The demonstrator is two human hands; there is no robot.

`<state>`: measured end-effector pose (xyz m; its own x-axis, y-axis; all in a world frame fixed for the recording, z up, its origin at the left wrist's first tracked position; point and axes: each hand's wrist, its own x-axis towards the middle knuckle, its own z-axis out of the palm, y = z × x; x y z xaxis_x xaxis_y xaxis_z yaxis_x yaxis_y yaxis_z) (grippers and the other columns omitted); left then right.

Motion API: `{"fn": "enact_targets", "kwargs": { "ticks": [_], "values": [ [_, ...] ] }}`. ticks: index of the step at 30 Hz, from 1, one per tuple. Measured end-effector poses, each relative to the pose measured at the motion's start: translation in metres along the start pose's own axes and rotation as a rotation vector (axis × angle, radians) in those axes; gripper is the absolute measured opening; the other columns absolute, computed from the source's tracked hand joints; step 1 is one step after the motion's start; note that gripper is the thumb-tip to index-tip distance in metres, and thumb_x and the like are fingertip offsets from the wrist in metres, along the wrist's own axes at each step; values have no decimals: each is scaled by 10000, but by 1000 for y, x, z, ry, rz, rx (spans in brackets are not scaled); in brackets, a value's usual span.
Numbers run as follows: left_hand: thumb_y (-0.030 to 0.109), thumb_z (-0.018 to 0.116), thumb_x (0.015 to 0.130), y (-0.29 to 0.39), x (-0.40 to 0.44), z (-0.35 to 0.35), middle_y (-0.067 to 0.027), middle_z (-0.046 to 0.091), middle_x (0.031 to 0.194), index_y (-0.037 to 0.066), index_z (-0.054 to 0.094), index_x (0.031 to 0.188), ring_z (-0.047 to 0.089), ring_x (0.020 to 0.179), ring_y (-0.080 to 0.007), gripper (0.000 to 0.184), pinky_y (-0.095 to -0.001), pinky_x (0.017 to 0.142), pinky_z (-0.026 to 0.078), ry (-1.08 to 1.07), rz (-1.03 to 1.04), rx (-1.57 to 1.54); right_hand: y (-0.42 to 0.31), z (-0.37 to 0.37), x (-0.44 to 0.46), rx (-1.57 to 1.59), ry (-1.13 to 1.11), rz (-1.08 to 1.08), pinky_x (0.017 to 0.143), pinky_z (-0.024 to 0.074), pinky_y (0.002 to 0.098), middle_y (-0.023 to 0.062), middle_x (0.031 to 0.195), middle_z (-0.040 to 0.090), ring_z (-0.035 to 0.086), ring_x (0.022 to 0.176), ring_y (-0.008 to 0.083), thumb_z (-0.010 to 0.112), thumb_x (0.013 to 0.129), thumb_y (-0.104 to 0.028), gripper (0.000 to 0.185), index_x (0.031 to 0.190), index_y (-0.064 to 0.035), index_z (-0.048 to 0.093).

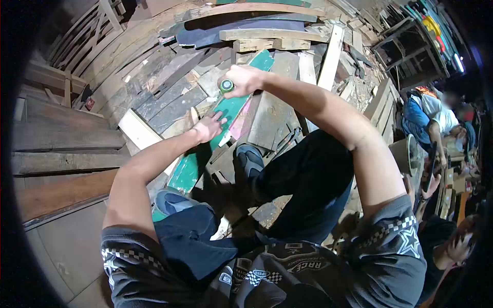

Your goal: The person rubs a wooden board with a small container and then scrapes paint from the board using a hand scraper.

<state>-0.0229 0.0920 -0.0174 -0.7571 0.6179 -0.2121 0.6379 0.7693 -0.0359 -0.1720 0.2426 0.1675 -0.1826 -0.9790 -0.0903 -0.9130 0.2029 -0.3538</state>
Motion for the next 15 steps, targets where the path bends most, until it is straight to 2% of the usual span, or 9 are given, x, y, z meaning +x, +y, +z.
{"fn": "enact_targets", "kwargs": {
  "ticks": [2, 5, 8, 11, 12, 15],
  "values": [
    [204, 542, 834, 1, 0, 2, -93, 497, 1375, 76, 722, 784, 362, 1331, -352, 227, -445, 1071, 339, -54, -23, -22, 5, 6, 3, 4, 34, -37, 697, 534, 444, 192, 810, 673, 649, 786, 386, 689, 728, -376, 326, 851, -74, 670],
    [186, 509, 870, -2, -2, 7, -127, 490, 1369, 29, 693, 929, 378, 1313, -357, 250, -444, 1031, 393, -37, 9, 1, 2, 1, 1, 31, 35, -50, 697, 534, 443, 191, 815, 673, 650, 786, 384, 688, 731, -368, 330, 869, -70, 662],
    [182, 439, 940, -9, -5, 37, -158, 480, 1364, -20, 586, 1138, 398, 1285, -373, 319, -471, 991, 432, 135, -36, -10, 0, -1, -1, 35, 19, -30, 700, 534, 441, 191, 810, 673, 650, 785, 384, 688, 735, -360, 327, 868, -62, 659],
    [186, 365, 995, -4, -11, 11, -176, 466, 1375, -43, 465, 1266, 409, 1269, -385, 369, -481, 989, 438, 34, -171, -270, 3, 1, 0, 27, 10, -19, 703, 533, 440, 189, 810, 673, 650, 788, 385, 685, 739, -360, 328, 870, -60, 659],
    [253, 342, 1008, -7, -13, 10, -189, 471, 1367, -15, 449, 1295, 469, 1222, -397, 407, -568, 1016, 393, 49, -78, -118, 2, 0, 0, 29, 11, -19, 705, 533, 442, 190, 813, 673, 650, 792, 386, 686, 739, -360, 331, 874, -59, 660],
    [174, 419, 942, 7, -21, -27, -203, 497, 1298, -44, 508, 1202, 493, 1200, -373, 351, -427, 907, 503, 17, -261, -200, 1, -1, -2, 16, 13, -29, 708, 533, 437, 187, 829, 678, 655, 796, 376, 694, 737, -346, 329, 917, -72, 664]
  ]
}}
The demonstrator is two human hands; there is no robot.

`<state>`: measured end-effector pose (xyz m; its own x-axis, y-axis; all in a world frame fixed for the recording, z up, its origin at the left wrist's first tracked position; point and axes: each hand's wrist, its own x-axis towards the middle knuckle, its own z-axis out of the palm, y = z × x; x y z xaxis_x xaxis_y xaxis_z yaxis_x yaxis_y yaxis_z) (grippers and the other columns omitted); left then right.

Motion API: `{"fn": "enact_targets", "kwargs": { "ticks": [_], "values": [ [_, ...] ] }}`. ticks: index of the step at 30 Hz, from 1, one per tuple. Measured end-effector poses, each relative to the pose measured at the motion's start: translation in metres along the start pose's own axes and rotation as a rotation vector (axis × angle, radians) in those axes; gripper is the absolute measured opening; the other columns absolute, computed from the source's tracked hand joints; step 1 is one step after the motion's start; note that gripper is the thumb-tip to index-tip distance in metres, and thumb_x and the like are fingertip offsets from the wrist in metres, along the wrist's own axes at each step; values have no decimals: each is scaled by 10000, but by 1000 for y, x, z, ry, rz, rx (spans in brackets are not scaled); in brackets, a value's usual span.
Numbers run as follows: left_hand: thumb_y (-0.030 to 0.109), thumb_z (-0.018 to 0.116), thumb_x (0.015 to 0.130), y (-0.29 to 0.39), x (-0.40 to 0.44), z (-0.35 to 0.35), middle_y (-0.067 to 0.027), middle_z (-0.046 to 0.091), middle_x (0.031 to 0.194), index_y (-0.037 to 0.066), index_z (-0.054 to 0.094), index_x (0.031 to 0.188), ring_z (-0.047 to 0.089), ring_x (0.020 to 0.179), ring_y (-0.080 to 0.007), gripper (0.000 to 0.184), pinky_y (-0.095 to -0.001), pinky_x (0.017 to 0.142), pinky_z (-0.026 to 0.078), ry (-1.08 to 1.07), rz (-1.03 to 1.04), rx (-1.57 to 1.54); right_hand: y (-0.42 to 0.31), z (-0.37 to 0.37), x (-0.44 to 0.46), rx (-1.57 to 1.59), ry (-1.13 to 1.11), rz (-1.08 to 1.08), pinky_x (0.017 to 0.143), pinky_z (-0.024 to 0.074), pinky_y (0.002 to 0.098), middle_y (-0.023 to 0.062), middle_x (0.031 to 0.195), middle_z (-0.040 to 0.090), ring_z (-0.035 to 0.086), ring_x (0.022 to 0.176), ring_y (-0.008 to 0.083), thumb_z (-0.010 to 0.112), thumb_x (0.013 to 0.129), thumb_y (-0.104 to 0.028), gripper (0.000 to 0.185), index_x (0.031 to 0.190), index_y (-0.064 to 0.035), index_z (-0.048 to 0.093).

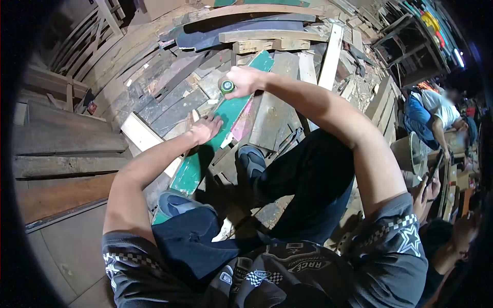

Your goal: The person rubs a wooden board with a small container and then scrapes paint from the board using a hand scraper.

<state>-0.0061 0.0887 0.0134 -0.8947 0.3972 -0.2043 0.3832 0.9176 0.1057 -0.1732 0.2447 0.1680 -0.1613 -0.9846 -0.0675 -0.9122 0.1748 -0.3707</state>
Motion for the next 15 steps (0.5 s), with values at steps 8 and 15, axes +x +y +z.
{"fn": "enact_targets", "kwargs": {
  "ticks": [8, 15],
  "values": [
    [172, 416, 941, -21, 2, 22, -208, 577, 1187, -40, 551, 1085, 611, 1054, -349, 290, -436, 807, 548, 117, 157, 270, -5, -2, 0, -83, -41, 60, 720, 538, 431, 171, 863, 691, 666, 811, 358, 709, 737, -312, 347, 1022, -120, 664],
    [178, 406, 935, -19, -1, 9, -222, 559, 1241, -16, 533, 1167, 614, 1056, -346, 328, -440, 846, 540, 57, 131, 267, -1, 2, 2, -76, -55, 56, 720, 535, 429, 167, 851, 691, 663, 791, 355, 704, 740, -295, 326, 1005, -110, 666]
  ]
}}
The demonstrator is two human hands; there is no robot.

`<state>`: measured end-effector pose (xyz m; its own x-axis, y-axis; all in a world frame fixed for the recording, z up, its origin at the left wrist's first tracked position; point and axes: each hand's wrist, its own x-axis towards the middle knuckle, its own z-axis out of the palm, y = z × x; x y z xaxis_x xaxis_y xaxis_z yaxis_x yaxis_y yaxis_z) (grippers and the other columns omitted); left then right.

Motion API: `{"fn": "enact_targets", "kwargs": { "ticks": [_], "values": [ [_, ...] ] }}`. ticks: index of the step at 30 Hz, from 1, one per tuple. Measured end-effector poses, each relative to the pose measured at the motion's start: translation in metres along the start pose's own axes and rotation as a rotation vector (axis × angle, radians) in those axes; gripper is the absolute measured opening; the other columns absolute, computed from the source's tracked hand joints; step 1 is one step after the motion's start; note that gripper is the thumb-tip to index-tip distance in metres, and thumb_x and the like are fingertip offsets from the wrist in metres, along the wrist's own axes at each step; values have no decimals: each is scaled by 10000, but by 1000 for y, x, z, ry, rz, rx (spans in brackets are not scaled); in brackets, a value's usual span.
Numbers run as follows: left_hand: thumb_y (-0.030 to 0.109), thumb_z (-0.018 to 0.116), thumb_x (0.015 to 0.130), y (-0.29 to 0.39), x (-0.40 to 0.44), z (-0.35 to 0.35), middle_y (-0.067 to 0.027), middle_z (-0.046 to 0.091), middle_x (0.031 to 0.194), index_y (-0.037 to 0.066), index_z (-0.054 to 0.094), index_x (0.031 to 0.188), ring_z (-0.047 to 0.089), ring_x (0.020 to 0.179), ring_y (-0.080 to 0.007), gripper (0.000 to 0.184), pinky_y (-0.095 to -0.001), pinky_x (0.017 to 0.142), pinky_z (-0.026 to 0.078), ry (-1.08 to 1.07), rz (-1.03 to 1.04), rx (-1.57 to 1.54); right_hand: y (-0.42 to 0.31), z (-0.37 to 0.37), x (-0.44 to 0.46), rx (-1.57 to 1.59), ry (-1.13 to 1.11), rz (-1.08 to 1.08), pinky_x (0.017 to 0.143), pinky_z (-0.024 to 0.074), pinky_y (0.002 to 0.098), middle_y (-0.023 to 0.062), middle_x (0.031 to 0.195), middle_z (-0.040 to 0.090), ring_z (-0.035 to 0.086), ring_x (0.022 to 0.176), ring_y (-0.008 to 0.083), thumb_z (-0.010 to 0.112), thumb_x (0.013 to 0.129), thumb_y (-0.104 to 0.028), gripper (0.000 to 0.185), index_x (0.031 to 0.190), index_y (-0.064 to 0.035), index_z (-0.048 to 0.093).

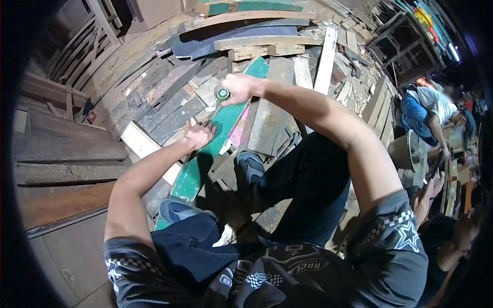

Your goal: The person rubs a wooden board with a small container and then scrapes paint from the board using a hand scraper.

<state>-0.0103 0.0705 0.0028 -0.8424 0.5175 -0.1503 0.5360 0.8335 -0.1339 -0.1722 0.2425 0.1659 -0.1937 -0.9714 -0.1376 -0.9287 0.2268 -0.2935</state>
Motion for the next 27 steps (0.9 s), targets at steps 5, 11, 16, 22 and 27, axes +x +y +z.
{"fn": "enact_targets", "kwargs": {
  "ticks": [5, 11, 16, 22, 27],
  "values": [
    [176, 416, 925, 2, -3, -11, -214, 580, 1215, -19, 518, 1200, 656, 977, -333, 352, -439, 802, 538, -36, -9, 3, 4, 4, 1, 42, 19, -27, 717, 535, 428, 163, 840, 692, 665, 787, 356, 697, 743, -289, 311, 995, -109, 668],
    [220, 409, 943, 3, -3, -4, -206, 518, 1310, 23, 513, 1245, 556, 1159, -356, 375, -624, 904, 454, -164, -107, -74, -1, 1, -1, 3, 26, -16, 722, 537, 432, 165, 842, 692, 664, 794, 363, 699, 739, -285, 295, 975, -112, 671],
    [168, 448, 908, 5, -7, -11, -226, 568, 1211, -31, 519, 1179, 576, 1117, -359, 344, -508, 898, 490, -96, -107, -121, 6, 6, 1, 85, 84, -117, 718, 537, 442, 172, 854, 689, 662, 800, 368, 714, 739, -323, 296, 954, -122, 682],
    [256, 540, 870, 5, 3, -27, -207, 592, 1173, -28, 519, 1136, 570, 1122, -360, 390, -511, 932, 463, -186, -85, -114, 5, 1, -4, -45, 83, -30, 687, 530, 462, 181, 826, 681, 654, 802, 387, 731, 728, -401, 343, 897, -106, 683],
    [377, 570, 885, 4, -2, -12, -184, 602, 1199, -6, 513, 1215, 543, 1170, -350, 508, -534, 914, 443, -220, -72, -12, 0, 6, -4, -3, 48, 8, 712, 530, 474, 184, 835, 687, 656, 804, 384, 724, 712, -401, 352, 892, -101, 684]
  ]
}}
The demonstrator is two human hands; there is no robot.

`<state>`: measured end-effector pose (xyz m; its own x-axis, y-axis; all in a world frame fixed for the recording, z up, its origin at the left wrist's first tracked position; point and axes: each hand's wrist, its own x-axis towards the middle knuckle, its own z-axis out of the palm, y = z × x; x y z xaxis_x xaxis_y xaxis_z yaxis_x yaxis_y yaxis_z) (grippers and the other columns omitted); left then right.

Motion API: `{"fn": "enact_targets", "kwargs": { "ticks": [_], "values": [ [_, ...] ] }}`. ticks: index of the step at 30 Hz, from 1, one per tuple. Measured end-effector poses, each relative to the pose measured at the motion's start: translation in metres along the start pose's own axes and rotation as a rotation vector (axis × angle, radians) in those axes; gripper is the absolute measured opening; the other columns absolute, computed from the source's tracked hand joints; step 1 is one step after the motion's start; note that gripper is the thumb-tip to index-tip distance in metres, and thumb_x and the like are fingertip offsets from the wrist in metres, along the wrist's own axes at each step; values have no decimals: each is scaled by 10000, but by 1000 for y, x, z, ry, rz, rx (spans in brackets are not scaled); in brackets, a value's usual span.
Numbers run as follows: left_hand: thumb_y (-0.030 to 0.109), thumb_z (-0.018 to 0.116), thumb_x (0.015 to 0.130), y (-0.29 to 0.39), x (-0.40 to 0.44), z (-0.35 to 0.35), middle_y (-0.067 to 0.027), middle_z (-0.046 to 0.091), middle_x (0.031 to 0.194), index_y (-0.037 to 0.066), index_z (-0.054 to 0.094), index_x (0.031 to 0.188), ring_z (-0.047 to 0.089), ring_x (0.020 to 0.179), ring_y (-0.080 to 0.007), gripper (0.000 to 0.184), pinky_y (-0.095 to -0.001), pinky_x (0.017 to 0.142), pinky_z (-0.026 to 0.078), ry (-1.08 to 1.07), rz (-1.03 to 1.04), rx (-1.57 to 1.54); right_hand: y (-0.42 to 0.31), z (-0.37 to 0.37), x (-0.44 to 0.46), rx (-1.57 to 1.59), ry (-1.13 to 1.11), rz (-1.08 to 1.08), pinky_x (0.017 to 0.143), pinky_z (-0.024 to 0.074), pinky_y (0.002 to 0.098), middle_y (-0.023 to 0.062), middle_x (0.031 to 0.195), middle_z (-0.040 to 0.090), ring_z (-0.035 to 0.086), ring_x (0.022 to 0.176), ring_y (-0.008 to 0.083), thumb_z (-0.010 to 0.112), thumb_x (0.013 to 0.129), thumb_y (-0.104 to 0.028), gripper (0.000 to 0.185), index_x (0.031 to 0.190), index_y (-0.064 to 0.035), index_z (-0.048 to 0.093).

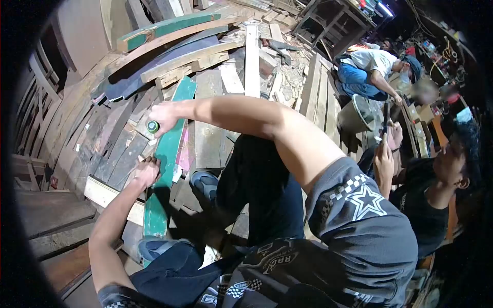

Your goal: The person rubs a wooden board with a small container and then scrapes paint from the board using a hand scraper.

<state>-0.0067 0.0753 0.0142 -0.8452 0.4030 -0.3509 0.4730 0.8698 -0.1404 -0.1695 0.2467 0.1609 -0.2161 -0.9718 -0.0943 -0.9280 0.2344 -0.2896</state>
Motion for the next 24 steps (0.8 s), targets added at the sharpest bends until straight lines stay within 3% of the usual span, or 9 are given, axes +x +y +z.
{"fn": "enact_targets", "kwargs": {
  "ticks": [11, 24],
  "values": [
    [339, 572, 870, -7, 4, 0, -193, 632, 1116, -17, 517, 1246, 563, 1119, -350, 521, -486, 871, 485, -51, -16, -92, -6, -10, -4, 38, 24, -24, 734, 534, 471, 197, 842, 680, 652, 823, 388, 700, 704, -412, 365, 874, -89, 683],
    [362, 608, 834, -4, -3, -11, -203, 630, 1111, -3, 521, 1246, 549, 1140, -357, 557, -532, 897, 475, -60, 17, -27, 2, -3, 2, -4, -10, -4, 704, 524, 459, 152, 831, 689, 658, 794, 366, 719, 731, -349, 301, 913, -117, 663]
  ]
}}
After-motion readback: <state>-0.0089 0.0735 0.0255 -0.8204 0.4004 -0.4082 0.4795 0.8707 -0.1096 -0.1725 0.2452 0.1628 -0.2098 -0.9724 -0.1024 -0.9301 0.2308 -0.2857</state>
